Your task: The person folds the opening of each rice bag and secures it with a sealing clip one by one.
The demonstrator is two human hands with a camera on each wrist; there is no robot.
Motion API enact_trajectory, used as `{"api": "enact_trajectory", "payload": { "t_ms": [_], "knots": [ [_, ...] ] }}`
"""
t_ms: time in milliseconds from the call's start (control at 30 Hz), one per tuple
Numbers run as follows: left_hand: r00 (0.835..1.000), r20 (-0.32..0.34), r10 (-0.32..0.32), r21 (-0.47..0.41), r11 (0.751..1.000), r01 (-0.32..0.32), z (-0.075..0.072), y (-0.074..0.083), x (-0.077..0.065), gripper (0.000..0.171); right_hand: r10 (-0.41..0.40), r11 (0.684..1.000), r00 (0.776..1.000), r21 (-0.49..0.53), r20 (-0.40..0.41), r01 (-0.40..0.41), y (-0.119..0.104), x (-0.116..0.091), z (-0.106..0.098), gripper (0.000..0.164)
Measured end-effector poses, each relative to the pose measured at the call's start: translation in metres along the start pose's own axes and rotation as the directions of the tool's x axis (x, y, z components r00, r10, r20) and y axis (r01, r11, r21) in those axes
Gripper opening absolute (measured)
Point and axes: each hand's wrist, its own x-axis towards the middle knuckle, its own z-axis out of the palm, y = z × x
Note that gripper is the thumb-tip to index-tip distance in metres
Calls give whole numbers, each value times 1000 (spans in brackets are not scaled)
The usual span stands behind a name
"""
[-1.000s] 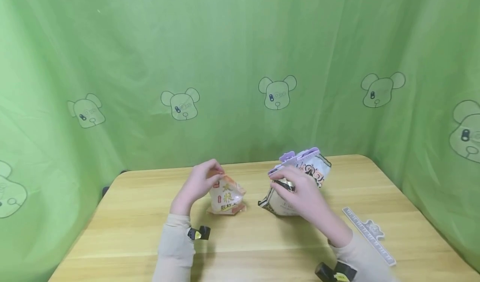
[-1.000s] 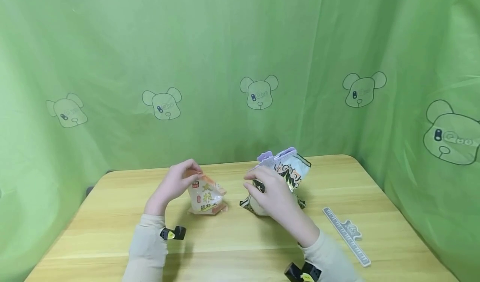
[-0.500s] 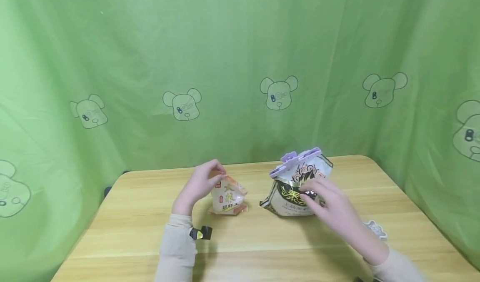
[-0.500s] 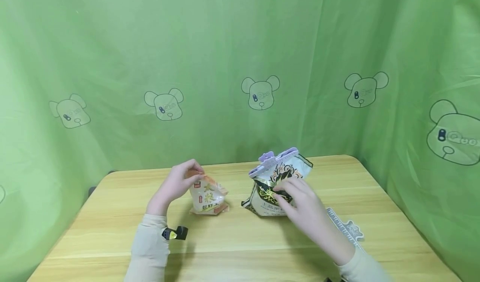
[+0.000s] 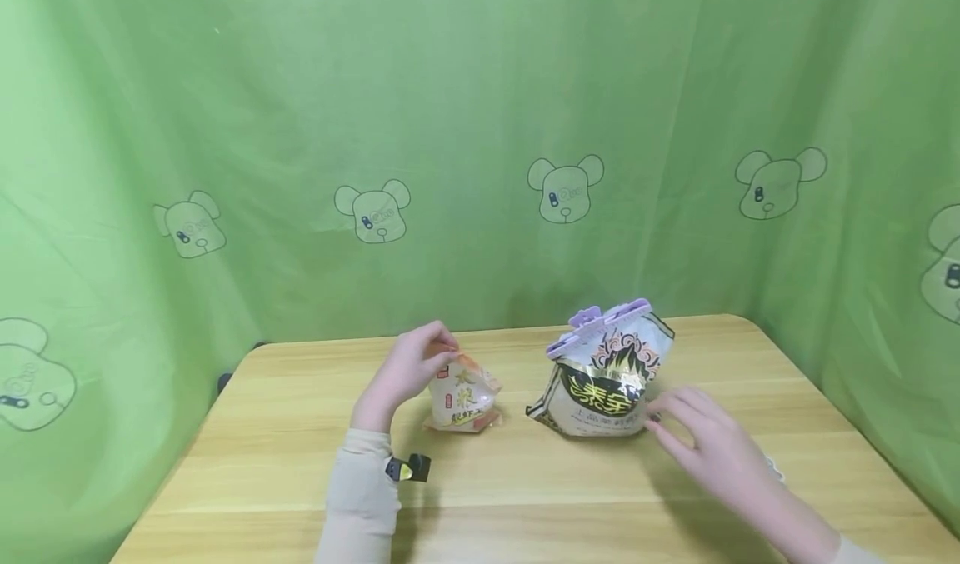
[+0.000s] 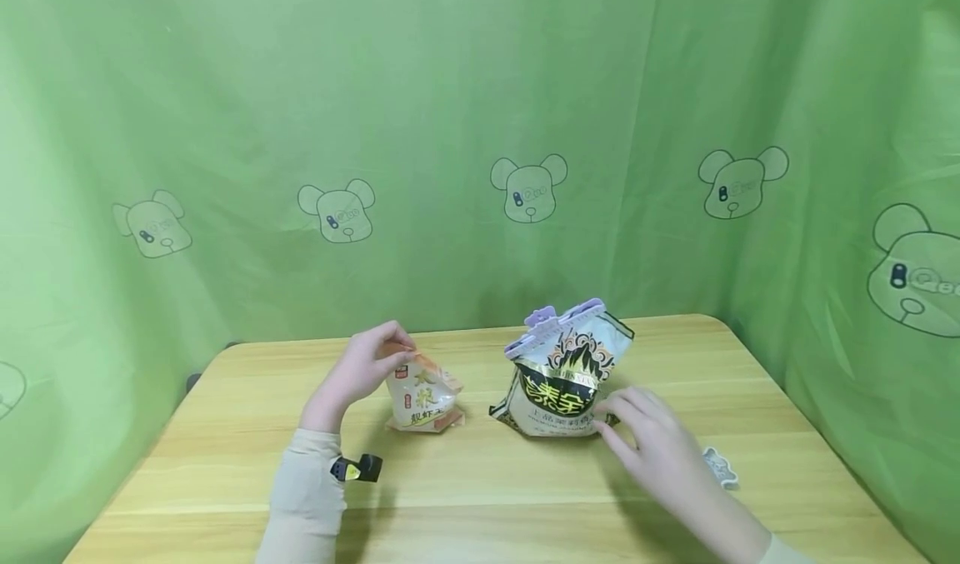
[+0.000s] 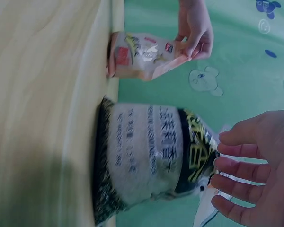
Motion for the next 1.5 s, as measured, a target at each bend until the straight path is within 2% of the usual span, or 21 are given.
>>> {"api": "enact_trajectory", "payload": {
  "t_ms": [333,500,667,767,967,1100,1333,1500],
  "knots": [
    [1000,-1,-1,-10,1000,1,1,-1,0,9,128,991,989,-53,67,-125,23,-19,-5,23],
    [1000,0,4,-8,1000,-4,2,-3,0,9,201,979,973,-44,113,-197,37,-31,-4,20],
    [1000,1,-4,-9,1000,4,2,-3,-1,9,226,974,963,-9,146,-227,56,-40,-1,25],
    [1000,-3,-1,-7,1000,1,1,-3,-1,9,245,967,952,27,184,-255,70,-44,1,29],
    [1000,-1,3,3,1000,-3,2,-2,-1,9,290,939,913,100,288,-329,94,-54,-2,39],
    [1000,-3,5,2,1000,-5,3,-1,-1,9,287,935,903,112,321,-337,105,-60,-4,43],
    [1000,4,12,9,1000,-12,2,-1,-1,9,303,936,882,64,361,-347,122,-69,-5,48],
    [1000,1,3,5,1000,-3,1,-1,0,9,293,943,880,38,373,-330,128,-71,-6,45]
  ]
}}
